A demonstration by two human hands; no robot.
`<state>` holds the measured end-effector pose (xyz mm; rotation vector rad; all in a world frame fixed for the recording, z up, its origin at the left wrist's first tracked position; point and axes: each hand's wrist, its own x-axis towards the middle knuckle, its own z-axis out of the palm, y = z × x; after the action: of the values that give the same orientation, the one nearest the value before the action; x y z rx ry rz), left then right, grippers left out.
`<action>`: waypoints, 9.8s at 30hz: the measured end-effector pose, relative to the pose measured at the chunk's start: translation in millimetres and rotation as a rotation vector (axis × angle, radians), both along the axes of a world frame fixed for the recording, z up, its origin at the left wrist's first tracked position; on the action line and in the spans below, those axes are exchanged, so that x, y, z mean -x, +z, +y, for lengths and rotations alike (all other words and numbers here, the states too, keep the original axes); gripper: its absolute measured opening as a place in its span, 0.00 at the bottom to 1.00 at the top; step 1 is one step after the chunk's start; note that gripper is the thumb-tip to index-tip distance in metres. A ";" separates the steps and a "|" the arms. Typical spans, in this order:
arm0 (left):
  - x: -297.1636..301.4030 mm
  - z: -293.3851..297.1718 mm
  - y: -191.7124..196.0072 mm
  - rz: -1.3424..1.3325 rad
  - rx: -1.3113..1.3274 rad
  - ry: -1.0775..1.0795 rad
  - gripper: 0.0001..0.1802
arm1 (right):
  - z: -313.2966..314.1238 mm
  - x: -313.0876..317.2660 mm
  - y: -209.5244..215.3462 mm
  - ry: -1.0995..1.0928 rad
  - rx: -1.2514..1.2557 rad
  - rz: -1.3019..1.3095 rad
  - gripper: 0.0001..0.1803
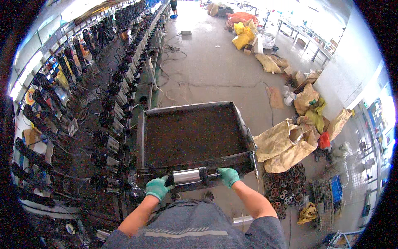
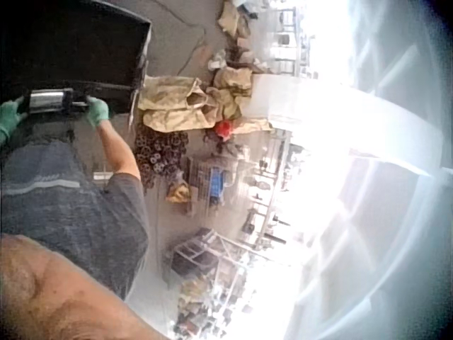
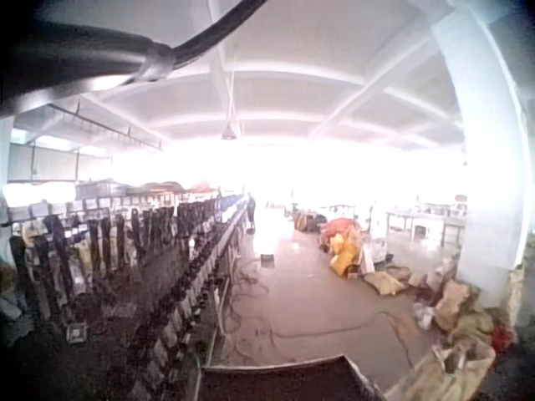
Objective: The person repeatedly picks up a cylindrical mechanical component from a metal rack, places it into a large rectangular tray, and then removes it to return it to the rack. This cycle is performed multiple times in a factory setting.
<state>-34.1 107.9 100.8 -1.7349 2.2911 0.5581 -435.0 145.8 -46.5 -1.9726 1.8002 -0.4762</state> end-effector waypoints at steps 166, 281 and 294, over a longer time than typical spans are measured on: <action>41.7 65.6 135.4 2.087 -0.090 0.690 0.26 | -15.5 17.9 29.5 -0.265 -0.418 0.130 0.15; -114.1 26.5 85.9 2.086 0.234 0.822 0.26 | -6.5 -247.9 116.2 -0.163 -0.637 -0.888 0.25; -67.2 2.1 -81.5 1.067 -0.212 1.027 0.32 | -23.7 -134.3 182.3 -0.203 -0.178 0.167 0.17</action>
<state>33.0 110.0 19.3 -2.8024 1.3288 2.2229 -300.7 122.1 135.8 -1.7637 2.0805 -0.2070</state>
